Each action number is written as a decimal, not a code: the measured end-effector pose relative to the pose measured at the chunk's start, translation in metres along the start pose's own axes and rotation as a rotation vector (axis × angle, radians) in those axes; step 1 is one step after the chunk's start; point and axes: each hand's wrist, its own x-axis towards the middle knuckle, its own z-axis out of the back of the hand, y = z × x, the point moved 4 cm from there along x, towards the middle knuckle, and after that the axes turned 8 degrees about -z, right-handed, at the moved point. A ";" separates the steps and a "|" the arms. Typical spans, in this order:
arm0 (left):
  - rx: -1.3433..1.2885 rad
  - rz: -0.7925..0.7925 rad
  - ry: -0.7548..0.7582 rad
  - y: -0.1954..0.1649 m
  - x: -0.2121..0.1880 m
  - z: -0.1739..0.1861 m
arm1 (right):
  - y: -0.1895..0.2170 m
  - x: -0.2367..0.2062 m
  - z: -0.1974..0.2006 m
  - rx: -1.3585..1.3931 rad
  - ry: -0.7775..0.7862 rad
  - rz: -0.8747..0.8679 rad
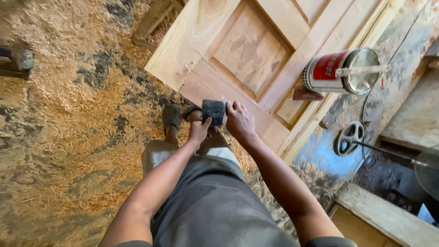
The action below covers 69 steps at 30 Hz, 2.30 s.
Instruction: The person applies wood filler to a wooden paneled door lying on sawhorses. They scoop filler from a can with a putty knife, spread it over holes and defects on the door surface, and scrape excess filler off the blade between applications.
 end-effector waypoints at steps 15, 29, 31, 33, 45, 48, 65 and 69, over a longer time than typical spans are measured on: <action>0.237 -0.051 -0.038 0.002 0.002 -0.004 | 0.019 -0.015 -0.032 -0.002 0.061 -0.075; 0.115 -0.123 -0.199 -0.001 -0.112 0.139 | 0.018 -0.005 -0.034 0.075 -0.236 -0.014; -0.017 -0.145 -0.152 -0.008 -0.105 0.125 | 0.015 -0.012 -0.038 0.219 -0.291 0.021; -0.217 -0.101 -0.066 -0.008 -0.093 0.102 | 0.002 -0.029 -0.044 0.360 -0.326 -0.003; 0.028 0.129 0.503 0.030 -0.031 -0.037 | -0.067 -0.098 -0.082 1.304 -0.237 -0.511; 0.089 0.102 0.142 0.021 -0.012 -0.020 | -0.069 -0.082 -0.042 0.605 -0.240 -0.255; 0.328 -0.325 -0.157 -0.017 0.032 -0.004 | 0.023 -0.006 -0.016 0.103 -0.221 0.287; 0.332 -0.331 -0.136 -0.022 0.032 -0.005 | 0.035 0.003 -0.004 0.060 -0.266 0.308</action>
